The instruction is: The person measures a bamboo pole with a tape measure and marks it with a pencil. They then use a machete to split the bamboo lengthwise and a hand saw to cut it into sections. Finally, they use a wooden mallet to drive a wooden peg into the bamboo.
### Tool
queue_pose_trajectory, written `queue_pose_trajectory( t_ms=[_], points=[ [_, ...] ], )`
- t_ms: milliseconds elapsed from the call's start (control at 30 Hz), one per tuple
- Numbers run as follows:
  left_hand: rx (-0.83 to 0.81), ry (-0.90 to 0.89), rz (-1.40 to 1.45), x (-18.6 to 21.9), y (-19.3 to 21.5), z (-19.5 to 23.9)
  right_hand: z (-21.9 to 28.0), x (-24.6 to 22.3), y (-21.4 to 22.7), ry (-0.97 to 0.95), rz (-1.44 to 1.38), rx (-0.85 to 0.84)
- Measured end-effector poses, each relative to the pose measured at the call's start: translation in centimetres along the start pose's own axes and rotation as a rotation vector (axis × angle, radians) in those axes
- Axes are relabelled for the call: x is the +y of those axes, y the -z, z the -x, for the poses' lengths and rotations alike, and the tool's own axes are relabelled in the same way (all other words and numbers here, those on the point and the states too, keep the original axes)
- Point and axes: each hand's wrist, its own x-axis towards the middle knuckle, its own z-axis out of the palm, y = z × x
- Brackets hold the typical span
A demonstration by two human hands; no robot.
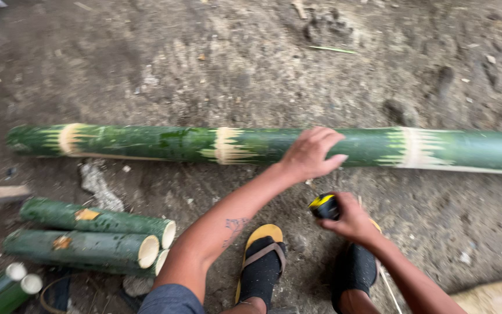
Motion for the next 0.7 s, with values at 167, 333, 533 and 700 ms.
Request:
queue_pose_trajectory(
  t_ms=[167,333,533,700],
  points=[
    [-0.195,0.535,1.119,1.0,-4.2,-2.6,-0.2,-2.4,5.6,-0.118,-0.293,0.495],
    [-0.254,0.510,1.115,-1.1,-5.1,-3.6,1.3,-2.0,12.2,-0.346,-0.864,0.297],
    [-0.499,0.393,1.202,2.0,-6.3,-6.6,0.5,-2.3,14.8,-0.095,-0.813,0.239],
    [-0.744,0.531,1.028,5.9,-8.4,-11.2,2.8,1.5,15.3,-0.313,-1.285,0.204]
  ],
)
